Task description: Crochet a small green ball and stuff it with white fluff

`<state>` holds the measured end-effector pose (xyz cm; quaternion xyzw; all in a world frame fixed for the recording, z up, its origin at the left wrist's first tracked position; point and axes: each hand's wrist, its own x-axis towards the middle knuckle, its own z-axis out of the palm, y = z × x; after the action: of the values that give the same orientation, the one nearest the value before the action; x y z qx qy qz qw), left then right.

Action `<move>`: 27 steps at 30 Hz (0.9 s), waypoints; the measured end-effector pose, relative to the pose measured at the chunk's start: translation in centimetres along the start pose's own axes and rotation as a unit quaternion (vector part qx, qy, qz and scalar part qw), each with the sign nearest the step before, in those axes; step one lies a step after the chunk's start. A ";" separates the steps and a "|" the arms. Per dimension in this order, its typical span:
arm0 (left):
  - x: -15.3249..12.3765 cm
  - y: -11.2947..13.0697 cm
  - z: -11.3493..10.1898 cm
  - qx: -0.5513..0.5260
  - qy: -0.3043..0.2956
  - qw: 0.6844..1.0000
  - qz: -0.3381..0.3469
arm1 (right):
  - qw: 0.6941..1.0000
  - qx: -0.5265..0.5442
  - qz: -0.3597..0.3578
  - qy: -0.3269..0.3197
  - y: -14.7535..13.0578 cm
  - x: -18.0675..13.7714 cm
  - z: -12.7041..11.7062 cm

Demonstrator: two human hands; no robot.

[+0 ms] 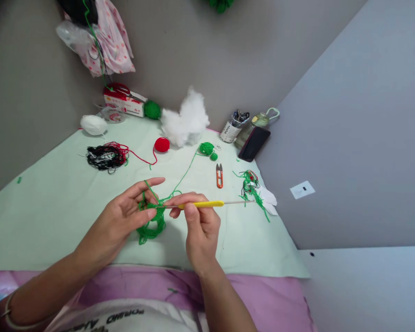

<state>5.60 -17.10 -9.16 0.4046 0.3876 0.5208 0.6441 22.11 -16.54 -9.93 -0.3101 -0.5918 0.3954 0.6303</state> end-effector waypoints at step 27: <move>0.1 0.3 -0.3 -0.093 -0.058 0.991 -0.071 | 0.999 0.029 0.016 0.014 0.4 -0.5 0.6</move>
<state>5.28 -16.89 -9.03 0.3446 0.3271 0.4831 0.7354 21.47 -16.82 -10.45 -0.3064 -0.5660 0.4185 0.6408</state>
